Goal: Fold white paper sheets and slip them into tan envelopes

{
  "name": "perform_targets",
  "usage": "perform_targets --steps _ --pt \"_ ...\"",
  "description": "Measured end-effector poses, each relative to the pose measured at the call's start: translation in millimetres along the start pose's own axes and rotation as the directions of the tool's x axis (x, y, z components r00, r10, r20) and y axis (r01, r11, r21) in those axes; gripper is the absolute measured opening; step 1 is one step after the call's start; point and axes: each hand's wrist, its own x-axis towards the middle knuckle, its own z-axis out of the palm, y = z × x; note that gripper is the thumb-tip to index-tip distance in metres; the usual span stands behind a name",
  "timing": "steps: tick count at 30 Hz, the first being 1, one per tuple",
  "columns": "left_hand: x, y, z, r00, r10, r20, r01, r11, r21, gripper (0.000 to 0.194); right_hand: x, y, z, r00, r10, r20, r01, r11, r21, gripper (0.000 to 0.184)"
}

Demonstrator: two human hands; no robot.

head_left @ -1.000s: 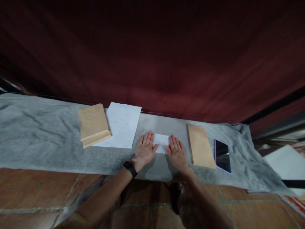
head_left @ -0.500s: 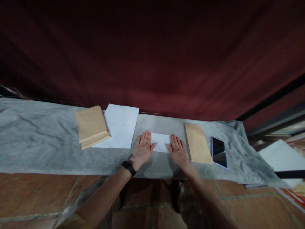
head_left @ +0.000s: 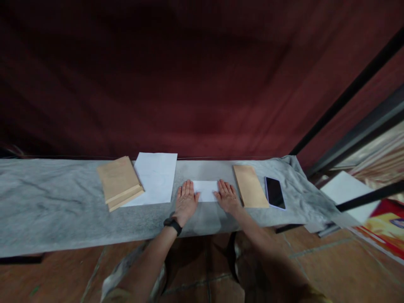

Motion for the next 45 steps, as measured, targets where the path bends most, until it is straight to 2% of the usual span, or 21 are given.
perform_targets --steps 4,9,11,14,17,22,24,27,31,38,45 --pt "0 -2 -6.1 1.000 0.005 -0.006 -0.005 1.000 -0.005 0.058 0 -3 -2 0.998 0.060 0.018 -0.060 0.998 0.013 0.056" --pt "5 6 -18.6 0.985 -0.087 0.149 0.084 0.996 0.025 0.055 2 -8 -3 0.992 0.116 0.045 -0.117 0.993 0.022 0.051" --pt "5 15 -19.0 0.988 -0.047 0.145 0.046 0.999 0.010 0.055 3 -12 -4 0.989 0.141 0.054 -0.142 0.990 0.024 0.051" --pt "4 31 -12.2 0.995 0.078 0.058 -0.076 0.997 -0.031 0.055 0 -16 -6 0.986 0.169 0.019 -0.169 0.985 0.043 0.051" --pt "2 43 -2.3 0.992 0.128 0.003 -0.128 0.991 -0.041 0.055 -5 -14 -9 0.985 0.169 0.014 -0.170 0.984 0.057 0.050" --pt "5 54 5.3 0.988 0.145 0.045 -0.142 0.989 -0.050 0.057 1 -5 -16 0.969 0.242 0.049 -0.246 0.963 0.111 0.050" --pt "8 57 5.9 0.984 0.163 0.067 -0.159 0.985 -0.060 0.058 9 -7 -18 0.974 0.222 0.052 -0.228 0.954 0.193 0.050" --pt "13 58 7.4 0.971 0.212 0.111 -0.205 0.976 -0.074 0.059 19 -20 -17 0.994 0.086 0.070 -0.104 0.940 0.326 0.052" --pt "15 53 10.4 0.959 0.244 0.144 -0.236 0.969 -0.069 0.061 16 -34 -11 0.991 -0.044 0.124 0.006 0.957 0.291 0.051" --pt "15 46 11.6 0.975 0.209 0.079 -0.203 0.977 -0.069 0.058 2 -22 -5 0.993 -0.028 0.116 0.016 0.994 0.104 0.051" --pt "11 42 6.7 0.988 0.137 0.070 -0.132 0.989 -0.068 0.060 -2 -11 -2 0.998 -0.008 0.055 0.005 0.999 0.042 0.056"
